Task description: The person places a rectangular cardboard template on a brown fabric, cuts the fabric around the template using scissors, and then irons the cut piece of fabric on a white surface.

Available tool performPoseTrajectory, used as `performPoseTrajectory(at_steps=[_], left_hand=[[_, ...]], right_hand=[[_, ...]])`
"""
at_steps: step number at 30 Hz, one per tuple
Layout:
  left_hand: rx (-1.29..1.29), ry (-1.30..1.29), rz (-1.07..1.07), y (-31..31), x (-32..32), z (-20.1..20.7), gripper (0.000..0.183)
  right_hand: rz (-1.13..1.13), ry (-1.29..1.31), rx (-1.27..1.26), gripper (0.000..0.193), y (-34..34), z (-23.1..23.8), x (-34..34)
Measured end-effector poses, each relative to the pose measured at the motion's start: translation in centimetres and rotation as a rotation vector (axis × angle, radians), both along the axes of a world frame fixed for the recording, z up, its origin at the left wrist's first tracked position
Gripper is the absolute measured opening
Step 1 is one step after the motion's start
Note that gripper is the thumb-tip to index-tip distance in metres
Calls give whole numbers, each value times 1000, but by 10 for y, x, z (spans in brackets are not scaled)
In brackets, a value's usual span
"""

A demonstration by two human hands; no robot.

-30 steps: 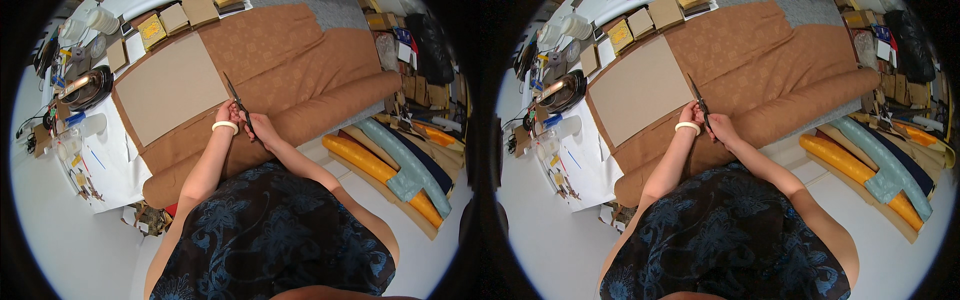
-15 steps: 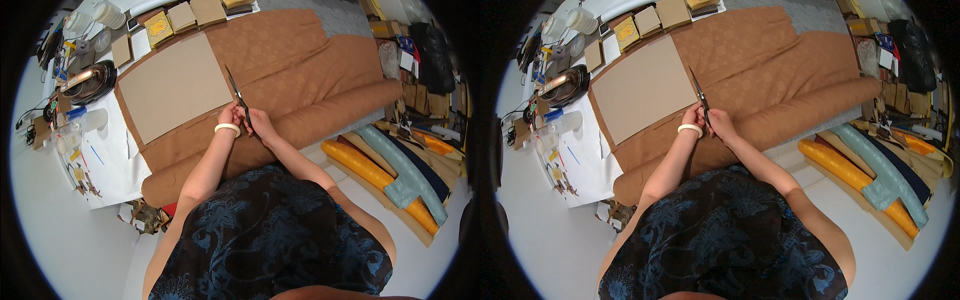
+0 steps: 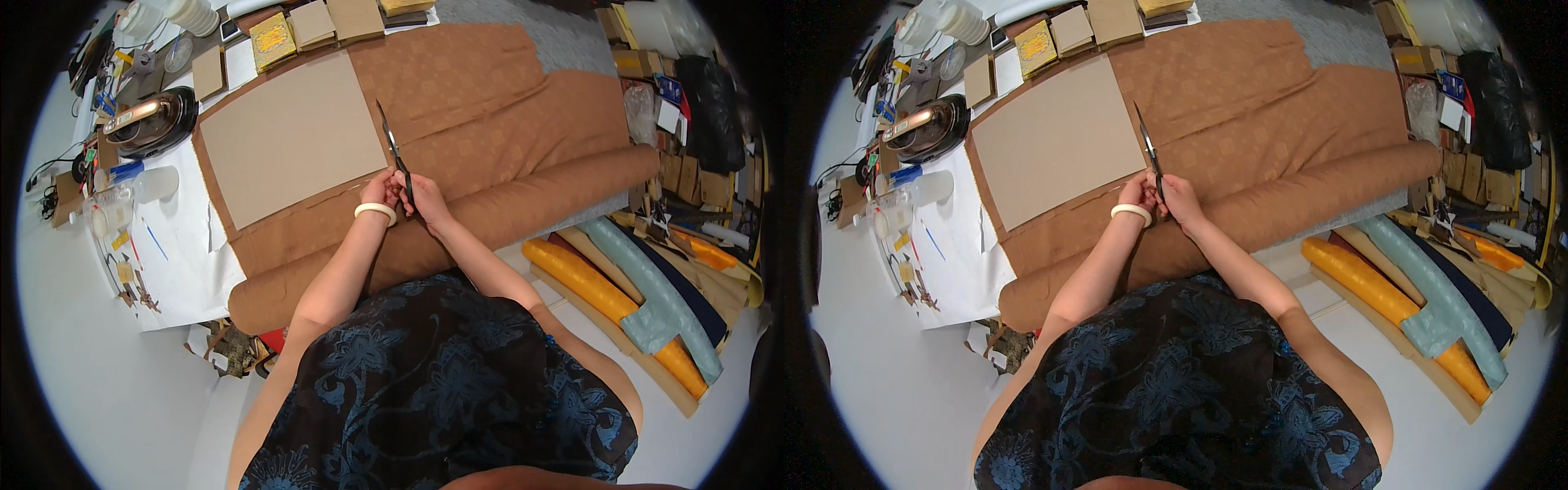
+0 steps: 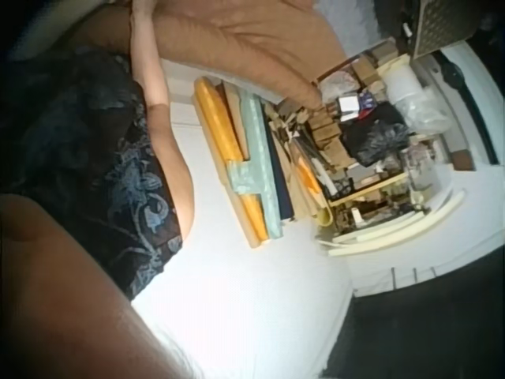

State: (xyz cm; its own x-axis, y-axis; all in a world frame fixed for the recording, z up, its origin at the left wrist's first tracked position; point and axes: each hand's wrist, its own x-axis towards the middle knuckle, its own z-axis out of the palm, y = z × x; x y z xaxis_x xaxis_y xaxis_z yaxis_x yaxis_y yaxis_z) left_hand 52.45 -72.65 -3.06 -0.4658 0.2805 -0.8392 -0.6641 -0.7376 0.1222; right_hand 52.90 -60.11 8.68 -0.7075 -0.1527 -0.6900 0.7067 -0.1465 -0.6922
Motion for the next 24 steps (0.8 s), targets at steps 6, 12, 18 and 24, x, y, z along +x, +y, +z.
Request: performPoseTrajectory(at_steps=[6, 12, 18, 24], left_hand=[[23, 43, 5, 0, 0, 6, 31], [-1, 5, -41, -2, -1, 14, 34], [-55, 5, 34, 2, -2, 21, 25], [-76, -96, 142, 6, -2, 8, 14]], right_hand=[[10, 4, -4, 36, -1, -4, -5], [16, 51, -13, 35, -4, -6, -9], [-3, 71, -50, 38, -10, -9, -31], [-32, 29, -75, 35, -15, -4, -48]])
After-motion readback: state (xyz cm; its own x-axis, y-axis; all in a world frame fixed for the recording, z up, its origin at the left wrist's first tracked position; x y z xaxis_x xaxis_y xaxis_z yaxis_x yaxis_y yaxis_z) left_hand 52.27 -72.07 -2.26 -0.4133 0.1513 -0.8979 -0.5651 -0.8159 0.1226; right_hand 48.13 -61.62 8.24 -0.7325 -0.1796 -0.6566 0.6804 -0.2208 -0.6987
